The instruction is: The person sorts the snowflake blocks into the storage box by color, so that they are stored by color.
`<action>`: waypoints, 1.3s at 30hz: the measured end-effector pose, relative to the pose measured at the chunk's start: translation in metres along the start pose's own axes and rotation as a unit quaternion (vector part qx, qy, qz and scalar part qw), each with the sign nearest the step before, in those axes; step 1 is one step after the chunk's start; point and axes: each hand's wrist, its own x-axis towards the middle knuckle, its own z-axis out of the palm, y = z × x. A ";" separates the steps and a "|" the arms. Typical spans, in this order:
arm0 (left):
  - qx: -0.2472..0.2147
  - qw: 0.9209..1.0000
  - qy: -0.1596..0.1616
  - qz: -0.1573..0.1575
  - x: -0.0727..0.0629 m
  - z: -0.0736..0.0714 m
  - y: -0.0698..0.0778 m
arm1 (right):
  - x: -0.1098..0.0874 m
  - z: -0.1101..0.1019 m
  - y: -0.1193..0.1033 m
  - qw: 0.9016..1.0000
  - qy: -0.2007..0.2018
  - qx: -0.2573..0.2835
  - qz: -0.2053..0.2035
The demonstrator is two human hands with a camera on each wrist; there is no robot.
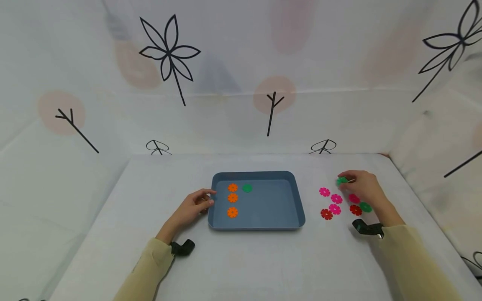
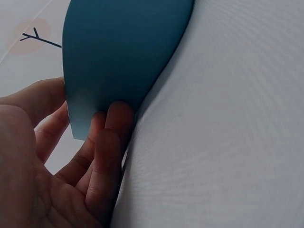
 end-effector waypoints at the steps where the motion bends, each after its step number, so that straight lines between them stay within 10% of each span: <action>1: 0.000 1.000 0.000 0.000 0.000 0.000 0.000 | 0.000 0.000 -0.003 1.000 0.004 0.002 -0.004; 39: 0.005 1.000 0.006 -0.001 -0.002 0.002 0.001 | 0.022 0.061 -0.139 0.986 0.000 0.111 -0.128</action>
